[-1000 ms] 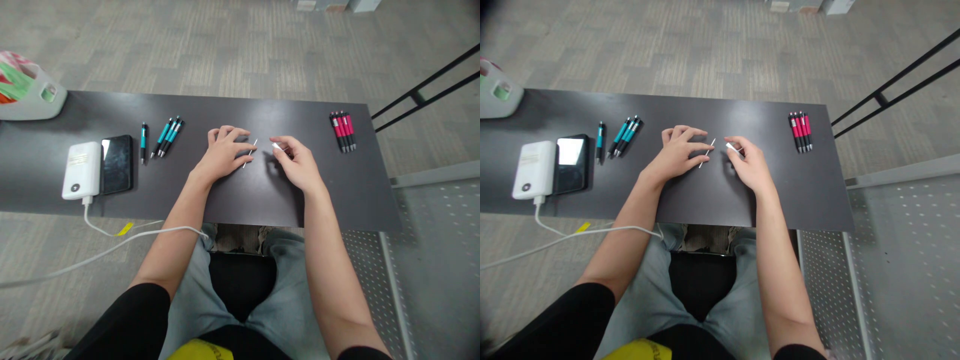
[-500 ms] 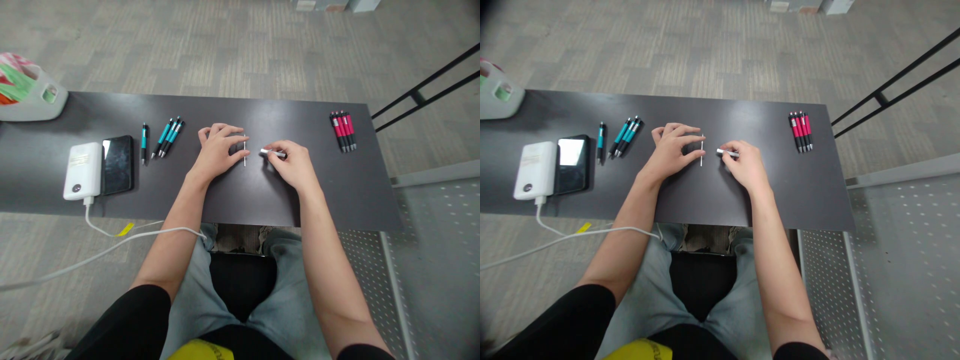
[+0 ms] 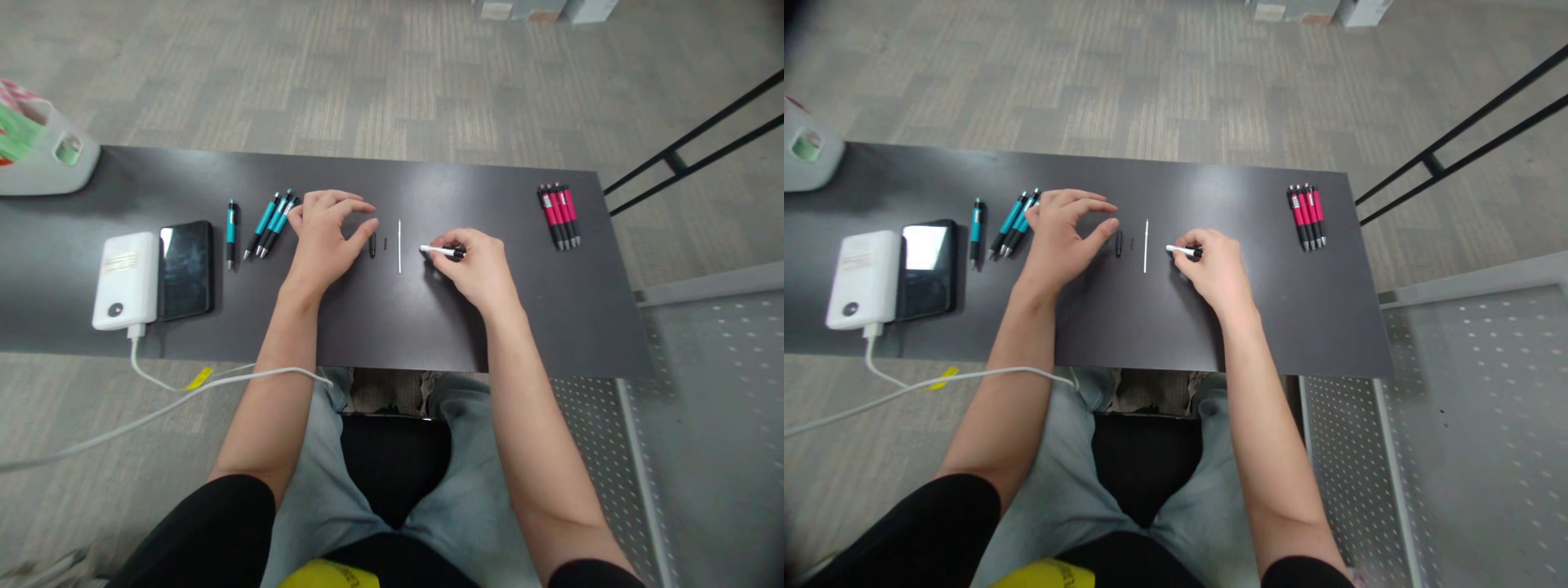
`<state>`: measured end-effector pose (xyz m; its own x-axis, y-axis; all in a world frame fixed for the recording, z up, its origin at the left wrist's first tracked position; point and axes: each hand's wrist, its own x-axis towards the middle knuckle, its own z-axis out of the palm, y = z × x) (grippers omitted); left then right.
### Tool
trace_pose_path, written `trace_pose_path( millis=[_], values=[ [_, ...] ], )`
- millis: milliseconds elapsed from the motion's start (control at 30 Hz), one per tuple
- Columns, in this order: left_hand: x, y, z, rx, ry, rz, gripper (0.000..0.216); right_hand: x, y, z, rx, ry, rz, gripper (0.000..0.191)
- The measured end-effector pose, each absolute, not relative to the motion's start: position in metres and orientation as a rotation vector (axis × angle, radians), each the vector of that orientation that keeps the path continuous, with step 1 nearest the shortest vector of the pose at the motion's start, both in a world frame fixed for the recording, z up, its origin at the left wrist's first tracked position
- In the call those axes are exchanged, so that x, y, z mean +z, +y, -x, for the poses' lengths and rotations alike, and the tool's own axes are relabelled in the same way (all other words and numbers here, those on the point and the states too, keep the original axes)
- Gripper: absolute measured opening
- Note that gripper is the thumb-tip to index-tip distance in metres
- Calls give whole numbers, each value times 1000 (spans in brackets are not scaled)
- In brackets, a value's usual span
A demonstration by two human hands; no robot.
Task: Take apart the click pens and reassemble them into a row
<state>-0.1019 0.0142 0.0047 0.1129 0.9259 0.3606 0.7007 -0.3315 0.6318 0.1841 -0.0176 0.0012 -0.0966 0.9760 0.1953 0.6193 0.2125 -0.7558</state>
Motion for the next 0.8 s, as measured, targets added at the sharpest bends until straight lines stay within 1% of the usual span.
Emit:
trace_pose_path(
  millis=[367, 533, 667, 800],
  values=[
    [5, 13, 105, 1072, 1613, -2062, 15, 10, -19, -183, 668, -1785, 1486, 2],
    [2, 14, 109, 1053, 1629, -2084, 16, 11, -21, -185, 601, -1737, 1526, 11],
    [-3, 16, 108, 1078, 1588, -2075, 17, 6, -20, -186, 524, -1704, 1632, 16],
    [-2, 15, 106, 1100, 1587, -2047, 17, -2, -17, -182, 503, -1771, 1621, 18]
  ],
)
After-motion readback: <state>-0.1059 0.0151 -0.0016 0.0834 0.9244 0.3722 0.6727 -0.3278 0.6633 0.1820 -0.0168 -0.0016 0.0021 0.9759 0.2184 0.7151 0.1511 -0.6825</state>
